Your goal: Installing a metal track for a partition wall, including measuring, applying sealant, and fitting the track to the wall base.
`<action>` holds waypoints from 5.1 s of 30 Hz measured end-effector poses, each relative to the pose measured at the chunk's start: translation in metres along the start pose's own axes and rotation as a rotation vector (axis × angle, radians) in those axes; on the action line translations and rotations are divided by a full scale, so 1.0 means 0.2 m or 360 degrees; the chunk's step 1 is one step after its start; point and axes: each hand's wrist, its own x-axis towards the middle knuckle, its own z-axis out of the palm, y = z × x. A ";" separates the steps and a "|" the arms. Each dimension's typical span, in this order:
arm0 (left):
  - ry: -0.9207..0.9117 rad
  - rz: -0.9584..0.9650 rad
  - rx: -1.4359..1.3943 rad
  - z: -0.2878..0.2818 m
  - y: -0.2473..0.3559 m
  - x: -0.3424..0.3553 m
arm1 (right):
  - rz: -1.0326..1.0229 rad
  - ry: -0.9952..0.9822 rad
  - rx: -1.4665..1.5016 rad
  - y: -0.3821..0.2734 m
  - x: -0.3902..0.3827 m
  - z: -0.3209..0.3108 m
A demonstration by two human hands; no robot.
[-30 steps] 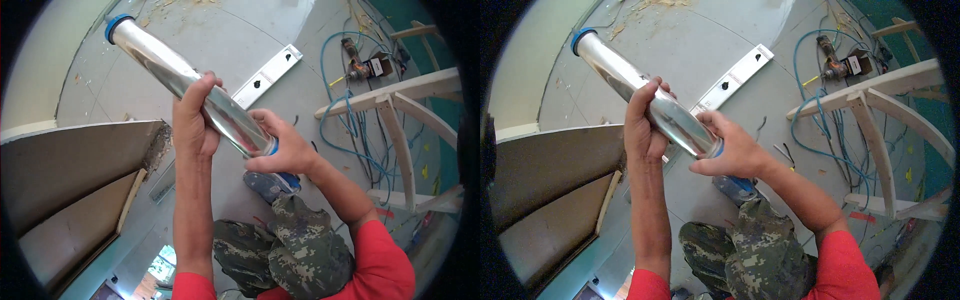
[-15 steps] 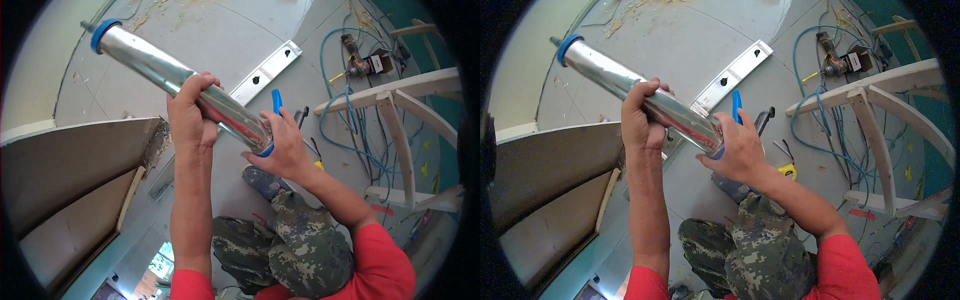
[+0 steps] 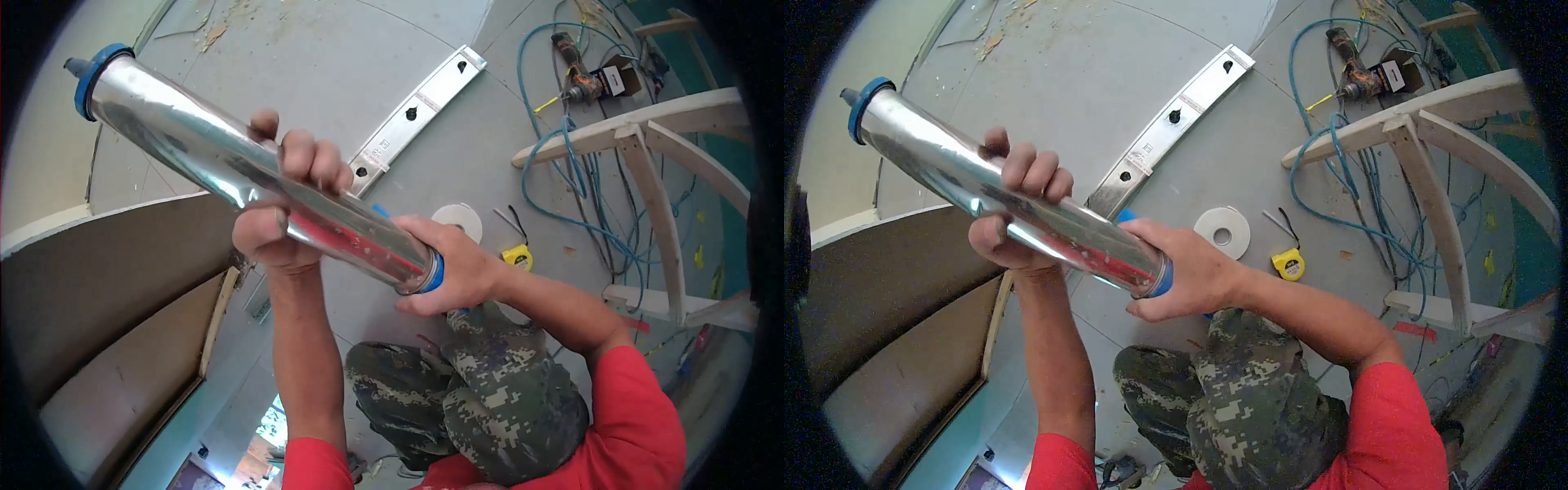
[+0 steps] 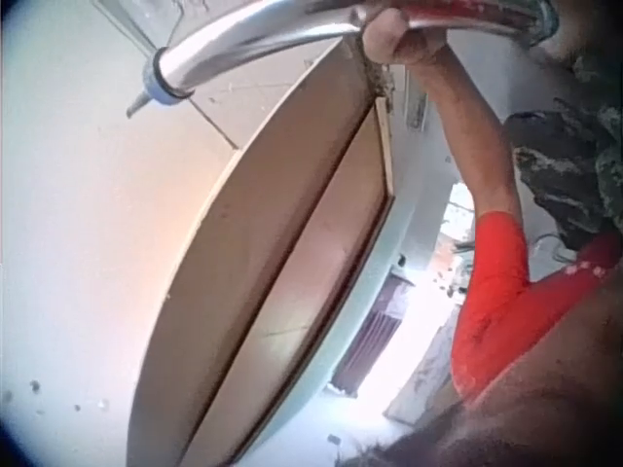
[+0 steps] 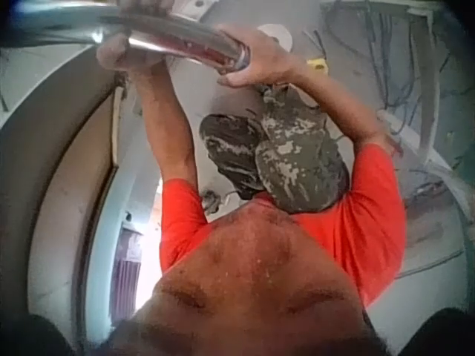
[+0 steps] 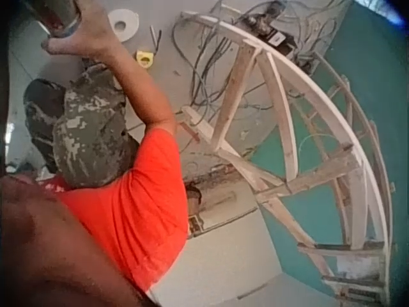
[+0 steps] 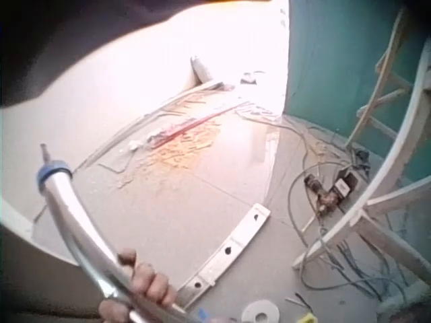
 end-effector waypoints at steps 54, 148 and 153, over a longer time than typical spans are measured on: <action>0.1569 0.0198 -0.0990 -0.12 -0.79 -0.24 | 0.0834 0.0402 0.1498 -0.13 -0.95 -0.35; 0.3753 -0.0457 0.0866 -0.70 -0.63 -3.42 | -0.0431 -0.0999 -0.2622 0.89 1.10 1.26; 0.3771 -0.0712 0.0859 -0.66 -0.51 -3.24 | -0.0417 -0.1040 -0.2677 0.85 1.14 1.17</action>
